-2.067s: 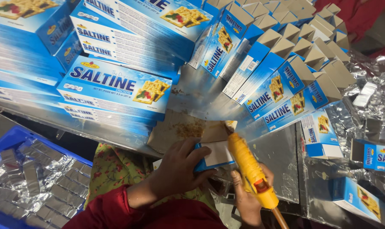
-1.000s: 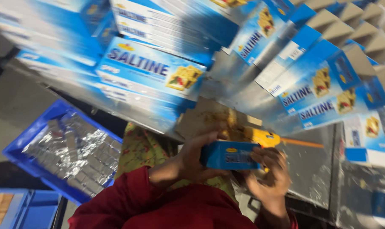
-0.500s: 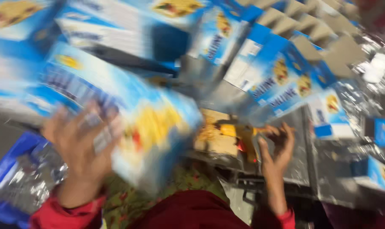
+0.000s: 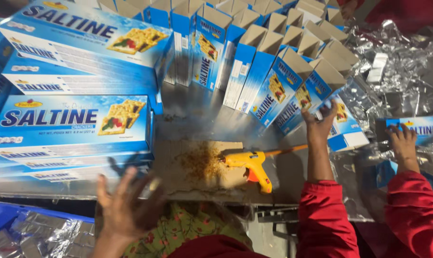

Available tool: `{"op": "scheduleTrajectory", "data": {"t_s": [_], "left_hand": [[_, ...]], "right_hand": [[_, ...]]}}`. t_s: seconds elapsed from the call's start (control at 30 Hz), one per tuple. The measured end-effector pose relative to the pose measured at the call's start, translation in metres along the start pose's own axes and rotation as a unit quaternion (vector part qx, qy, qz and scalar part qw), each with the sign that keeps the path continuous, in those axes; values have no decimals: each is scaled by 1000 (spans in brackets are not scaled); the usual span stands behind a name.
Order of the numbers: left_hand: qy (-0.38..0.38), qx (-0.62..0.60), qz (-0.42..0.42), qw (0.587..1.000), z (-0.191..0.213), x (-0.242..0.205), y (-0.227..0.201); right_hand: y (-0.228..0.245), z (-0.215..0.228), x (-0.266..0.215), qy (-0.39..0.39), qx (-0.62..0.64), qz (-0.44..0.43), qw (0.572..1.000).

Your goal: The person uses a yellow hot glue gun to apply glue to the flaps of blue Saltine cracker boxes and then closes them. They repeatedly pick up boxes, apply glue, and place the sealed boxes into a stack on the table.

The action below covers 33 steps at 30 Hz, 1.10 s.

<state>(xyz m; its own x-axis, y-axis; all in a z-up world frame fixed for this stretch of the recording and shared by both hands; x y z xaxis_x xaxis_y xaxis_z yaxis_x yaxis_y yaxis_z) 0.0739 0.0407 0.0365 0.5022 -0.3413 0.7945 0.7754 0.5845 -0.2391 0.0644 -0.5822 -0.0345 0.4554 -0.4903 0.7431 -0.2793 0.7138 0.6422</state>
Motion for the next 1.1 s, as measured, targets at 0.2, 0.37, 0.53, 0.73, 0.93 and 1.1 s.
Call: {"op": "scheduleTrajectory", "data": {"t_s": [0.2, 0.37, 0.53, 0.73, 0.93, 1.1], "left_hand": [[-5, -22, -86, 996, -7, 7, -54], [135, -229, -18, 964, -39, 29, -71], [230, -456, 87, 855, -87, 31, -105], [93, -557, 142, 813, -78, 0, -52], [113, -396, 78, 908, -67, -27, -20], [137, -483, 128, 856, -42, -2, -16]], "right_hand": [[25, -18, -21, -70, 72, 22, 995], [62, 43, -116, -193, -11, -46, 980], [19, 87, -125, -166, -43, -58, 983], [114, -39, -186, 21, 231, -61, 971], [271, -147, -236, 232, 395, -134, 879], [325, -128, -195, 251, 294, 134, 913]]}}
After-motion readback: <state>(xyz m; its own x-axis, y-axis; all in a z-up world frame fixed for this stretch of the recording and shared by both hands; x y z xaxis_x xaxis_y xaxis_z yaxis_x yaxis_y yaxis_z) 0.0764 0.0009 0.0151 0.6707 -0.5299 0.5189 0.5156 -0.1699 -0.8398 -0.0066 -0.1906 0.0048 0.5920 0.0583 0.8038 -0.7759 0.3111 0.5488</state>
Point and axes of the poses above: each hand's wrist, its own x-axis towards the middle knuckle, its own z-axis out of the back of the hand, y = z × x, the point moved 9 cm from there along x, towards the middle knuckle, and after that the axes turned 15 degrees about z, right-handed, at the moved point
